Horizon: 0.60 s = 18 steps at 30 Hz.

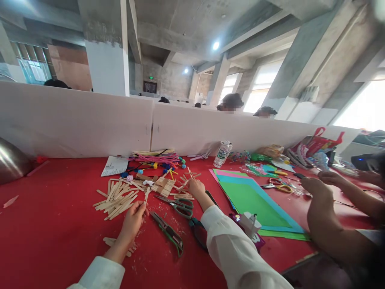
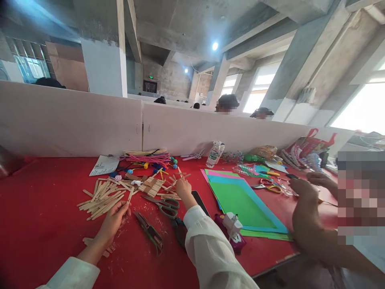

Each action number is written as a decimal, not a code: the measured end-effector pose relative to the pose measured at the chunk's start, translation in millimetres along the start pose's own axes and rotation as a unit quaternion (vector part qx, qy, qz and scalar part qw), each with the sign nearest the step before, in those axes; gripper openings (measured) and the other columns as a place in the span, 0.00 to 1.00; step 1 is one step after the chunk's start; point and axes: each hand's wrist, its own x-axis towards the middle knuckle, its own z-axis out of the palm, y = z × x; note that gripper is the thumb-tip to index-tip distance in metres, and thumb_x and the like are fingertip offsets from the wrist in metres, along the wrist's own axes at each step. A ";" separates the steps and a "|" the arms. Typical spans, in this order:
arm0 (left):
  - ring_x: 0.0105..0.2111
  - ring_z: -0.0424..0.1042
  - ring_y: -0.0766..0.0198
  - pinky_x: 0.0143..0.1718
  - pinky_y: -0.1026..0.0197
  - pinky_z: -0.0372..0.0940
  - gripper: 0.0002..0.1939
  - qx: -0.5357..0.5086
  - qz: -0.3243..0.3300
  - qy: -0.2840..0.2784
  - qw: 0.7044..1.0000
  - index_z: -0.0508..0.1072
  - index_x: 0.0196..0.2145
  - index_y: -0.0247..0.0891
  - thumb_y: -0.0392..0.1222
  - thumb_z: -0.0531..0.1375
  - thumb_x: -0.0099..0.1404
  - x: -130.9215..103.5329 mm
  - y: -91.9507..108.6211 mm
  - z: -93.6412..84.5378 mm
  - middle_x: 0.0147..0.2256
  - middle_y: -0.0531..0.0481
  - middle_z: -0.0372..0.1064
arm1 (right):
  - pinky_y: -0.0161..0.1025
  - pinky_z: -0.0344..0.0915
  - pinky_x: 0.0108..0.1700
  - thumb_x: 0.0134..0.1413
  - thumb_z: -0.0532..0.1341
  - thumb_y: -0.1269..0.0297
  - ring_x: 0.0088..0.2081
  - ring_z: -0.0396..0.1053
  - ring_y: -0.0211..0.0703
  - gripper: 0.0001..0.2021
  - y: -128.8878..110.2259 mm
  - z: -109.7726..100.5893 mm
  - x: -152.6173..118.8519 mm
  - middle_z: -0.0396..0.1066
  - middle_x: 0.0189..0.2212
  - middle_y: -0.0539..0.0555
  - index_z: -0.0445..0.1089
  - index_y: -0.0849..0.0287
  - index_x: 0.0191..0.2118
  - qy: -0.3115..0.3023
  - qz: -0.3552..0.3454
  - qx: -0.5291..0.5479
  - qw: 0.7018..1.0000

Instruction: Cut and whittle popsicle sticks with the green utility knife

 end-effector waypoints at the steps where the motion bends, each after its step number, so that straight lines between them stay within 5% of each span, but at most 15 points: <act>1: 0.11 0.51 0.73 0.13 0.70 0.44 0.23 0.001 0.001 -0.002 1.000 0.67 0.22 0.37 0.60 0.64 0.38 -0.1 0.3 -0.2 0.13 0.58 0.61 | 0.48 0.69 0.45 0.62 0.58 0.62 0.46 0.69 0.46 0.14 0.5 1.5 -0.2 0.67 0.50 0.57 0.66 0.59 0.51 0.005 -0.002 0.006 1.000; 11: 0.10 0.52 0.73 0.12 0.70 0.46 0.19 -0.004 -0.003 -0.012 1.000 0.65 0.19 0.38 0.56 0.64 0.40 2.7 -4.1 -2.4 0.14 0.58 0.63 | 0.47 0.69 0.44 0.61 0.59 0.62 0.45 0.69 0.47 0.15 12.3 -7.9 -2.1 0.67 0.50 0.56 0.66 0.60 0.51 0.037 -0.033 0.169 0.984; 18: 0.15 0.63 0.68 0.17 0.65 0.59 0.19 -0.044 -0.010 -0.018 0.999 0.66 0.19 0.38 0.54 0.67 0.38 2.8 -5.1 -0.9 0.17 0.55 0.66 | 0.48 0.69 0.44 0.61 0.59 0.61 0.45 0.70 0.47 0.15 -13.2 16.9 -11.6 0.67 0.49 0.56 0.66 0.61 0.51 -0.008 -0.104 0.307 0.946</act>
